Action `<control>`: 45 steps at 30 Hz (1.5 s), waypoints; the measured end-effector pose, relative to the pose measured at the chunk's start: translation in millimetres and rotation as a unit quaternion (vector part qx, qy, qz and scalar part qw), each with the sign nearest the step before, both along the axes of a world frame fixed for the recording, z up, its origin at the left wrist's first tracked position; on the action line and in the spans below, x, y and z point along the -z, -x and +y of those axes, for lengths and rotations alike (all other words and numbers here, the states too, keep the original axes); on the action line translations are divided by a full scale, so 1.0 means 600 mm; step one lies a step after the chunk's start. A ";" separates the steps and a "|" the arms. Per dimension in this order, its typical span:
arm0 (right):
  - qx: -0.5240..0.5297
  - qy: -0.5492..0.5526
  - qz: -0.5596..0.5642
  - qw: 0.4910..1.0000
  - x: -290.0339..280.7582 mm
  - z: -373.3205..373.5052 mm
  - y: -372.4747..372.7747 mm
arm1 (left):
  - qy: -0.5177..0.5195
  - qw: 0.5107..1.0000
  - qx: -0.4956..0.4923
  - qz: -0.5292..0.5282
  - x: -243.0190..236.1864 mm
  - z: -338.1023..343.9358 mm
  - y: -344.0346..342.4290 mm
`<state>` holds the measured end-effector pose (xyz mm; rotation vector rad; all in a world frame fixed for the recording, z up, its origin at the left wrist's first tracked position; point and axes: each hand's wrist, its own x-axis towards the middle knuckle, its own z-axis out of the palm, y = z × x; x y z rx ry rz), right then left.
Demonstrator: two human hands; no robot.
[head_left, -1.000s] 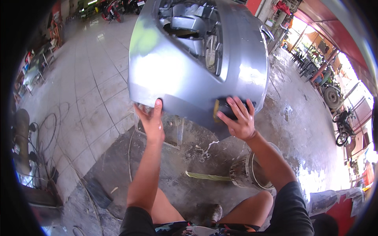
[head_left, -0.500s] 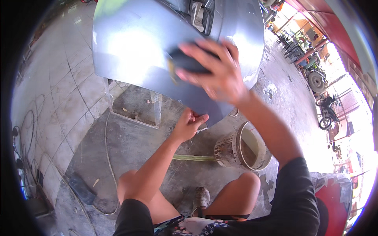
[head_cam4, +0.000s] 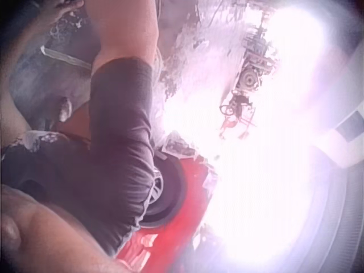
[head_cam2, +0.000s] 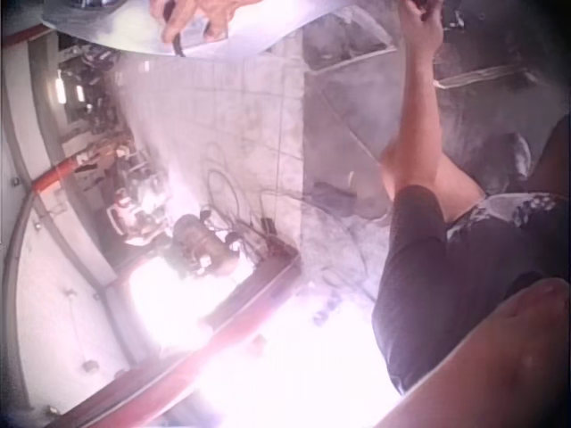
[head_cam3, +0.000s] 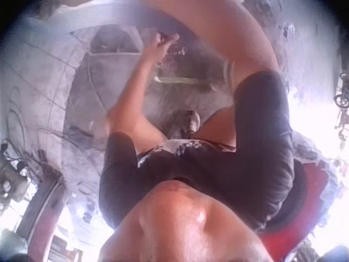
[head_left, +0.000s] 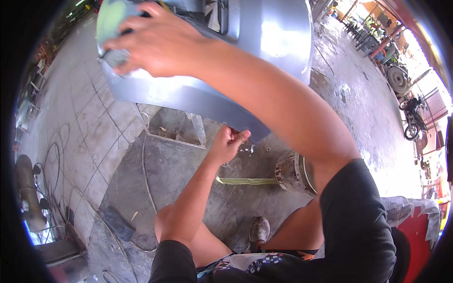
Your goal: The person sands a silver car bumper with a sanding block, repeatedly dipping the block into a bucket of water. The person works on the front grille area and the curved lower edge of the bumper, smoothing the surface by hand.
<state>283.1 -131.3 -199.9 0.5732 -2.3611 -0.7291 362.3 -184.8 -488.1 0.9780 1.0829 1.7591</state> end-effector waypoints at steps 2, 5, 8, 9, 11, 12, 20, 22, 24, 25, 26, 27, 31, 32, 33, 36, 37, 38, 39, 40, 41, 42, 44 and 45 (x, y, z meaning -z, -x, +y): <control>-0.075 0.050 -0.005 0.996 -0.002 0.006 -0.012 | 0.003 0.999 -0.038 0.016 -0.013 -0.006 0.002; -0.063 0.027 0.020 0.997 0.051 0.027 -0.078 | -0.026 0.999 -0.016 -0.018 -0.010 -0.033 0.021; -0.017 0.096 -0.040 0.994 0.163 0.101 -0.263 | 0.071 0.997 0.002 0.041 -0.006 -0.046 0.038; 0.009 0.123 -0.072 0.990 0.198 0.136 -0.337 | 0.034 0.999 0.014 0.008 -0.004 -0.031 0.023; 0.009 0.115 0.021 0.993 0.268 0.202 -0.431 | -0.034 0.998 0.036 -0.044 -0.014 -0.009 0.010; 0.006 0.104 0.027 0.994 0.262 0.202 -0.428 | -0.052 0.997 0.019 -0.046 -0.018 -0.006 0.005; 0.020 0.214 0.221 0.951 0.097 0.096 -0.197 | -0.015 0.999 0.004 -0.045 -0.022 -0.033 0.023; -0.003 0.234 0.311 0.921 0.159 0.120 -0.237 | -0.030 0.997 0.025 -0.063 -0.034 -0.034 0.009; 0.096 0.313 0.261 0.908 0.248 0.095 -0.339 | -0.060 0.994 0.030 -0.082 -0.048 -0.045 0.000; 0.113 0.308 0.250 0.911 0.314 0.096 -0.403 | -0.065 0.995 0.018 -0.078 -0.058 -0.042 -0.013; 0.127 0.308 0.245 0.910 0.360 0.102 -0.437 | -0.064 0.996 0.004 -0.067 -0.065 -0.044 -0.021; 0.130 0.312 0.258 0.905 0.360 0.101 -0.438 | -0.055 0.997 -0.008 -0.058 -0.064 -0.050 -0.023; 0.165 0.369 0.350 0.845 0.282 0.147 -0.387 | -0.050 0.997 0.020 -0.054 -0.065 -0.056 -0.003; 0.136 0.419 0.365 0.820 0.250 0.192 -0.374 | -0.050 0.997 0.026 -0.059 -0.056 -0.057 -0.002; 0.107 0.418 0.386 0.816 0.231 0.216 -0.362 | -0.051 0.996 0.033 -0.063 -0.053 -0.056 -0.001; 0.180 0.412 0.389 0.804 0.271 0.153 -0.367 | -0.035 0.998 0.014 -0.053 -0.054 -0.068 0.000; 0.159 0.422 0.364 0.815 0.328 0.108 -0.378 | -0.032 0.998 -0.003 -0.045 -0.057 -0.074 0.005; 0.149 0.411 0.330 0.837 0.376 0.082 -0.411 | -0.044 0.997 -0.011 -0.056 -0.053 -0.062 -0.008; 0.149 0.414 0.315 0.841 0.408 0.066 -0.435 | -0.047 0.997 -0.024 -0.057 -0.054 -0.054 -0.011; 0.148 0.423 0.301 0.842 0.411 0.054 -0.444 | -0.053 0.998 -0.017 -0.042 -0.058 -0.052 -0.010; 0.129 0.394 0.305 0.857 0.407 0.078 -0.448 | -0.060 0.998 -0.009 -0.028 -0.064 -0.047 -0.010; 0.116 0.372 0.307 0.868 0.385 0.099 -0.440 | -0.058 0.998 -0.001 -0.015 -0.062 -0.053 -0.010; 0.122 0.398 0.359 0.835 0.308 0.162 -0.392 | -0.055 0.998 0.016 -0.005 -0.049 -0.064 0.014; 0.111 0.435 0.409 0.794 0.280 0.216 -0.371 | -0.054 0.998 0.026 -0.006 -0.044 -0.069 0.014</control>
